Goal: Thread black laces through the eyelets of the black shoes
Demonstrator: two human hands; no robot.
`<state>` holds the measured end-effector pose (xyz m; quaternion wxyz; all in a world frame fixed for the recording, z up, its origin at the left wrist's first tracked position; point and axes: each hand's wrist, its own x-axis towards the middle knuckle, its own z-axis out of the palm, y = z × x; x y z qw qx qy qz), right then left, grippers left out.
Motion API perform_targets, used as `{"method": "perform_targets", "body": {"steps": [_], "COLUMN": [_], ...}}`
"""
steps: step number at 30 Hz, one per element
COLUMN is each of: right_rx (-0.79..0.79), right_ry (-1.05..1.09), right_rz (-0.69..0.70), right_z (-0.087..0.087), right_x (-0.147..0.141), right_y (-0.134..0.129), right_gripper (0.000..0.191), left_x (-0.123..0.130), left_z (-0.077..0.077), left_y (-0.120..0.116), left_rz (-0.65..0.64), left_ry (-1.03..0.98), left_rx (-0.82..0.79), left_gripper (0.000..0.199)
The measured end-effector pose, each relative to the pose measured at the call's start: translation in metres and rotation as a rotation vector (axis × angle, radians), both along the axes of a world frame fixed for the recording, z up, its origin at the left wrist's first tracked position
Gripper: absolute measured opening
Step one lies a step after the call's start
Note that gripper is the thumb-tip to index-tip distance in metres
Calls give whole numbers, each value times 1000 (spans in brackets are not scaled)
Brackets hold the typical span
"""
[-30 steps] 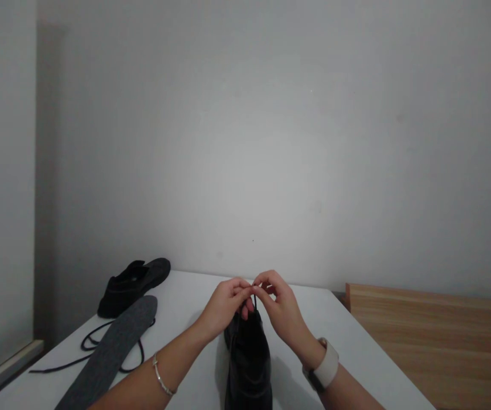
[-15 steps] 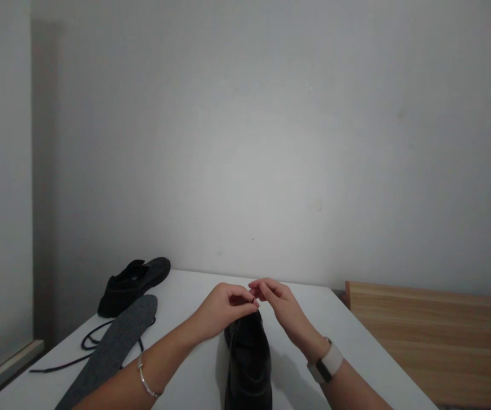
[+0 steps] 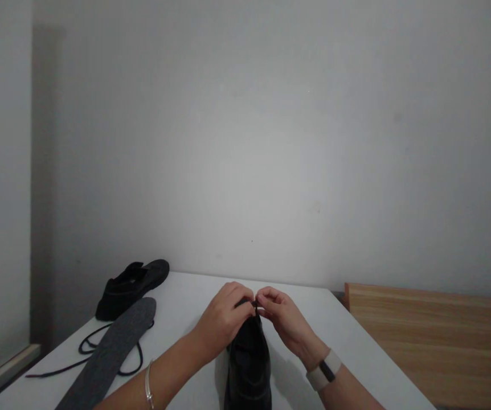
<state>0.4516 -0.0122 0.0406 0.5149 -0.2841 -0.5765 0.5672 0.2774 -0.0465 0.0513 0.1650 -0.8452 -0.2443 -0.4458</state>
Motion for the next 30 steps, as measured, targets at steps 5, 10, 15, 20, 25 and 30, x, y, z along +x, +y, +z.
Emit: {"method": "perform_targets", "body": {"steps": [5,10,15,20,25,30], "right_rx": [-3,10,89,103,114,98], "right_ry": [-85,55,101,-96,-152,-99], "right_rz": [-346,-320,2,96,50,-4], "right_z": [-22,-29,-1,16,12,4], "right_x": [22,18,-7,-13,-5,-7], "right_y": [20,19,-10,-28,-25,-19], "right_gripper": [31,34,34,32,31,31], "left_x": [-18,-29,-10,16,20,8], "left_z": [-17,-20,4,8,-2,-10], "left_y": [-18,-26,-8,13,13,1], "left_rz": [-120,-124,-58,-71,-286,-243], "left_ry": [-66,-297,-569,-707,-729,-539], "left_rx": [-299,-559,-643,-735,-934,-922], "left_gripper": [17,12,11,18,26,31]}}
